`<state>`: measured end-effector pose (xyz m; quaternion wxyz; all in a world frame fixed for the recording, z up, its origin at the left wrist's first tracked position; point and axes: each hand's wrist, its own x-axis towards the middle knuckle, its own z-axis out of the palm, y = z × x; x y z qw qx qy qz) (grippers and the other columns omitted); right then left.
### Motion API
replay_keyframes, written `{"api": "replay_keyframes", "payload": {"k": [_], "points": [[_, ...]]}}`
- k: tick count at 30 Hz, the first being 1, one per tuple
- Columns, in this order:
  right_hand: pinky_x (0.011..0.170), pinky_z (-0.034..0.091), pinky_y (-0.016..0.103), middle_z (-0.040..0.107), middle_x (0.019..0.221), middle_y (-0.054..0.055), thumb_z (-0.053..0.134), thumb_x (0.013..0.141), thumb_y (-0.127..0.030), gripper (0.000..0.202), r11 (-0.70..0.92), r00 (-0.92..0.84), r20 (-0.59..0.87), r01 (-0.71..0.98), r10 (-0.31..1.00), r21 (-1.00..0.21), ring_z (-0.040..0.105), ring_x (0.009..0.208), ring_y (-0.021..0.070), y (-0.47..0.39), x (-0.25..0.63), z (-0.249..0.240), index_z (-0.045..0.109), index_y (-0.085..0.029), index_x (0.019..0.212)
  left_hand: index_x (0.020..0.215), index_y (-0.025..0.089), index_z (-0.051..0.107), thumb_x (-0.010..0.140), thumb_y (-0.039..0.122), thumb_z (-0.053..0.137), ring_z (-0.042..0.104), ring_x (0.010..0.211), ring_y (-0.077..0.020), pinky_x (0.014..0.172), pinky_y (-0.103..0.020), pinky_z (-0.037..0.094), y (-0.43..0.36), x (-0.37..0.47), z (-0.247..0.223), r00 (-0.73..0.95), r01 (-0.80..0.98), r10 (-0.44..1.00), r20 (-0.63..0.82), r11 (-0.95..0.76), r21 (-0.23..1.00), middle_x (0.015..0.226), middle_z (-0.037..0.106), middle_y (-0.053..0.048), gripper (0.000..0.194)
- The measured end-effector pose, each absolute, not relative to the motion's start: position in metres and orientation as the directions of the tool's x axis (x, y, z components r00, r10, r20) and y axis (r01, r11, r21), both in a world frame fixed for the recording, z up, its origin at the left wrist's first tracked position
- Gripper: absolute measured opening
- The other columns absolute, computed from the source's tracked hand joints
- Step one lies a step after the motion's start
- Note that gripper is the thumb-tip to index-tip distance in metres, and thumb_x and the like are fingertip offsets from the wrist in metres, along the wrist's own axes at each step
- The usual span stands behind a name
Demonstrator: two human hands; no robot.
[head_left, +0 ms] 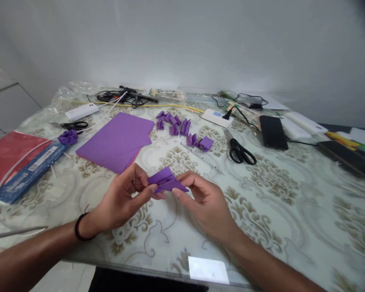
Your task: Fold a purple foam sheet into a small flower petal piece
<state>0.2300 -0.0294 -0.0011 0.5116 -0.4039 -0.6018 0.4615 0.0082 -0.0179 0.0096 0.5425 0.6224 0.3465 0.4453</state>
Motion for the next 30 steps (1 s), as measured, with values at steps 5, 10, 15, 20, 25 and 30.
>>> {"api": "replay_keyframes", "payload": {"k": [5,10,15,20,25,30], "points": [[0.082,0.052,0.034,0.072,0.09,0.002,0.075,0.093,-0.027,0.012,0.211,-0.151,0.213,-0.026,0.965,-0.977,0.067,0.087,0.02,-0.028,0.23,-0.001,0.067,-0.024,0.084,0.114,0.024,0.048,0.11,0.024,0.055,0.082,0.085,-0.0167,0.081,-0.026,0.063,-0.016,0.006,0.012,0.423,-0.136,0.886,0.188,-0.143,0.98,0.085,0.072,0.002,0.009],[0.082,0.051,0.033,0.071,0.089,0.001,0.073,0.094,-0.025,0.013,0.193,-0.166,0.194,-0.018,0.967,-0.981,0.066,0.086,0.0195,-0.028,0.232,0.0,0.066,-0.024,0.083,0.138,0.028,0.045,0.106,0.025,0.063,0.076,0.091,-0.0149,0.079,-0.024,0.059,-0.015,0.004,0.017,0.474,-0.133,0.867,0.155,-0.103,0.986,0.098,0.073,-0.001,0.037],[0.081,0.05,0.034,0.07,0.089,0.001,0.072,0.095,-0.021,0.012,0.276,-0.238,0.258,0.046,0.937,-0.96,0.066,0.085,0.019,-0.031,0.231,0.003,0.066,-0.024,0.085,0.122,0.025,0.063,0.094,0.019,0.079,0.071,0.1,-0.0177,0.087,-0.027,0.058,-0.013,0.003,0.013,0.51,-0.013,0.825,0.242,-0.274,0.962,0.112,0.071,-0.005,0.032],[0.078,0.052,0.035,0.071,0.091,0.002,0.073,0.094,-0.015,0.012,0.447,-0.275,0.404,0.111,0.872,-0.888,0.067,0.085,0.0196,-0.033,0.23,0.006,0.068,-0.025,0.089,0.093,0.022,0.071,0.095,0.018,0.077,0.072,0.077,-0.0168,0.072,-0.026,0.057,-0.011,0.0,0.01,0.482,0.155,0.79,0.378,-0.502,0.851,0.085,0.077,-0.003,0.007],[0.08,0.053,0.036,0.07,0.096,0.002,0.073,0.092,-0.009,0.024,0.534,-0.217,0.504,0.111,0.836,-0.838,0.067,0.089,0.02,-0.038,0.232,0.003,0.068,-0.027,0.107,0.093,0.021,0.067,0.096,0.022,0.076,0.073,0.058,-0.0143,0.054,-0.022,0.055,-0.014,0.001,0.017,0.443,0.223,0.612,0.655,-0.783,0.581,0.078,0.08,-0.001,0.009],[0.078,0.052,0.035,0.071,0.093,0.002,0.074,0.089,-0.005,0.024,0.625,-0.251,0.583,0.139,0.773,-0.769,0.066,0.085,0.0193,-0.037,0.231,0.007,0.069,-0.024,0.104,0.086,0.022,0.06,0.103,0.022,0.066,0.07,0.053,-0.0114,0.05,-0.02,0.055,-0.019,0.003,0.027,0.486,0.341,0.492,0.723,-0.868,0.361,0.088,0.083,-0.003,0.017]]}}
